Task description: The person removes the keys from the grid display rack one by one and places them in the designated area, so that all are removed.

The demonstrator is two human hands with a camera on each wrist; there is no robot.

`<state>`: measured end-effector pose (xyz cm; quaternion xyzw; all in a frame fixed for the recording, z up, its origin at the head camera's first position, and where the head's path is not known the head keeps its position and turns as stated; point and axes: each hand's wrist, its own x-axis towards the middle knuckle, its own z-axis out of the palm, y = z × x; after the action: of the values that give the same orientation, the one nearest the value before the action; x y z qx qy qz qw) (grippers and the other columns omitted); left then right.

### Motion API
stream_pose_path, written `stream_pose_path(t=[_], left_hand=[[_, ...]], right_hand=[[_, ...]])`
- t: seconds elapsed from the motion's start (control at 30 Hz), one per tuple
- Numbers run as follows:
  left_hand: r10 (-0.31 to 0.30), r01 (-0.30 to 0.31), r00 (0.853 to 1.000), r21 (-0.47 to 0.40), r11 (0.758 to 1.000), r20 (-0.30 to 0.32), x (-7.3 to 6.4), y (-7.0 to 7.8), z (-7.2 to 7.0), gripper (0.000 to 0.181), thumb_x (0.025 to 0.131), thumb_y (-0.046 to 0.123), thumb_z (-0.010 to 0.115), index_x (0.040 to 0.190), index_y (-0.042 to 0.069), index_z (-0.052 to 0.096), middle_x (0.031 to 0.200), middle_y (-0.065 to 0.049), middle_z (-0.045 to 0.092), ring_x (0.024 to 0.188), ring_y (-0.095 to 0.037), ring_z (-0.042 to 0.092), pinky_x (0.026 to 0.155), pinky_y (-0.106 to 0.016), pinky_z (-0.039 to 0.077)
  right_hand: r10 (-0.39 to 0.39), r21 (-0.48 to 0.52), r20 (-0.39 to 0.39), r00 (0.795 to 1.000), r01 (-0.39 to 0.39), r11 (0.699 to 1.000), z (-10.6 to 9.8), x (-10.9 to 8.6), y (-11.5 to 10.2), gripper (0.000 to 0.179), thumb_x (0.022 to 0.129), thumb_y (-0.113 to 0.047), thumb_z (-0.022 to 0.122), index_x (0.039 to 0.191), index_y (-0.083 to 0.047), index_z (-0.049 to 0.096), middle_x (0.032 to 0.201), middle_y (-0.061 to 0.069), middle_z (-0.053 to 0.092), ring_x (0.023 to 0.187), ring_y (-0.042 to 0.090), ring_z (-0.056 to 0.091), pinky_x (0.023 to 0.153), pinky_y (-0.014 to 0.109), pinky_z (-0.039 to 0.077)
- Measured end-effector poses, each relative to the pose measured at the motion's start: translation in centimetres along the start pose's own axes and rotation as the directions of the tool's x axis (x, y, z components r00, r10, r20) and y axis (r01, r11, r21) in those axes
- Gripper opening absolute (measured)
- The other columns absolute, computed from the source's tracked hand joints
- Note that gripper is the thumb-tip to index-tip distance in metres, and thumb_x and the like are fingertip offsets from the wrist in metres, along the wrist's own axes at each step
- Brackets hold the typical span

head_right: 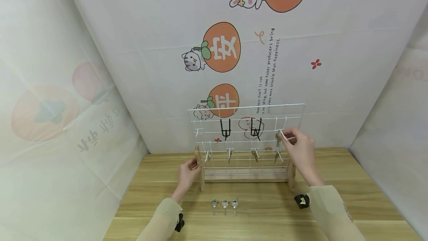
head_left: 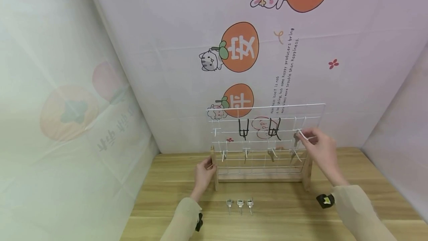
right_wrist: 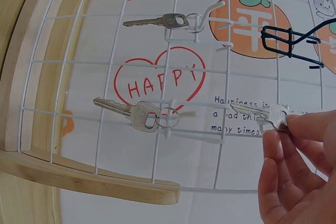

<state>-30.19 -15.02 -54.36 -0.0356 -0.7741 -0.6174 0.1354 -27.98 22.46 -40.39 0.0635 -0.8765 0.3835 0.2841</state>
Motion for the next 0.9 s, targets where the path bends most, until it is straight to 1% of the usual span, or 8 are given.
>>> stream_pose_path(t=[0.2,0.37,0.5,0.67,0.87,0.9], left_hand=[[0.011,-0.011,1.0,0.0,1.0,-0.001,-0.1,0.1,0.0,0.041,0.087,-0.004,0.067,0.125,-0.015,0.058,0.121,-0.036,0.063,0.111,-0.045,0.067,0.089,-0.032,0.063],[0.002,-0.002,1.0,-0.001,1.0,-0.004,0.0,0.0,0.1,0.04,0.087,-0.005,0.066,0.125,-0.015,0.058,0.121,-0.036,0.063,0.111,-0.045,0.067,0.09,-0.032,0.063],[0.009,-0.009,1.0,0.011,1.0,-0.011,0.0,0.0,0.1,0.039,0.086,-0.006,0.066,0.124,-0.015,0.059,0.121,-0.036,0.064,0.11,-0.045,0.067,0.089,-0.033,0.064],[0.014,-0.013,1.0,0.005,1.0,-0.011,0.0,-0.1,0.1,0.041,0.086,-0.006,0.067,0.125,-0.015,0.059,0.121,-0.035,0.064,0.11,-0.045,0.068,0.089,-0.033,0.064],[0.025,-0.025,1.0,-0.034,0.999,-0.007,-0.1,-0.1,0.1,0.042,0.086,-0.006,0.068,0.125,-0.016,0.057,0.121,-0.037,0.063,0.11,-0.047,0.067,0.089,-0.037,0.063],[0.028,-0.028,1.0,-0.029,0.999,-0.003,-0.1,-0.1,0.1,0.043,0.086,-0.006,0.068,0.125,-0.016,0.057,0.121,-0.037,0.062,0.11,-0.048,0.066,0.089,-0.037,0.063]], right_hand=[[-0.033,0.008,-0.014,0.999,0.033,0.999,-0.4,-0.3,-0.1,0.017,0.092,-0.012,0.069,0.101,0.002,0.07,0.095,0.025,0.074,0.067,-0.022,0.049,0.059,-0.004,0.046],[-0.05,-0.001,-0.01,0.999,0.05,0.999,-0.8,-0.7,-0.3,0.015,0.092,-0.013,0.069,0.1,0.001,0.071,0.094,0.025,0.074,0.068,-0.023,0.05,0.059,-0.004,0.046],[-0.068,-0.015,-0.014,0.998,0.068,0.998,-1.1,-1.1,-0.4,0.014,0.092,-0.013,0.069,0.098,-0.001,0.071,0.092,0.024,0.075,0.068,-0.023,0.049,0.059,-0.005,0.045],[-0.09,-0.022,-0.031,0.995,0.09,0.996,-1.4,-1.5,-0.4,0.012,0.091,-0.011,0.07,0.096,0.0,0.071,0.089,0.024,0.074,0.068,-0.023,0.048,0.058,-0.005,0.045],[-0.124,-0.015,-0.068,0.99,0.123,0.992,-1.7,-1.9,-0.6,0.008,0.088,-0.008,0.071,0.092,-0.001,0.071,0.086,0.022,0.074,0.068,-0.026,0.048,0.057,-0.005,0.045],[-0.127,-0.011,-0.072,0.989,0.127,0.992,-1.7,-2.0,-0.6,0.007,0.088,-0.007,0.071,0.091,-0.001,0.071,0.086,0.022,0.075,0.068,-0.027,0.048,0.058,-0.005,0.045]])
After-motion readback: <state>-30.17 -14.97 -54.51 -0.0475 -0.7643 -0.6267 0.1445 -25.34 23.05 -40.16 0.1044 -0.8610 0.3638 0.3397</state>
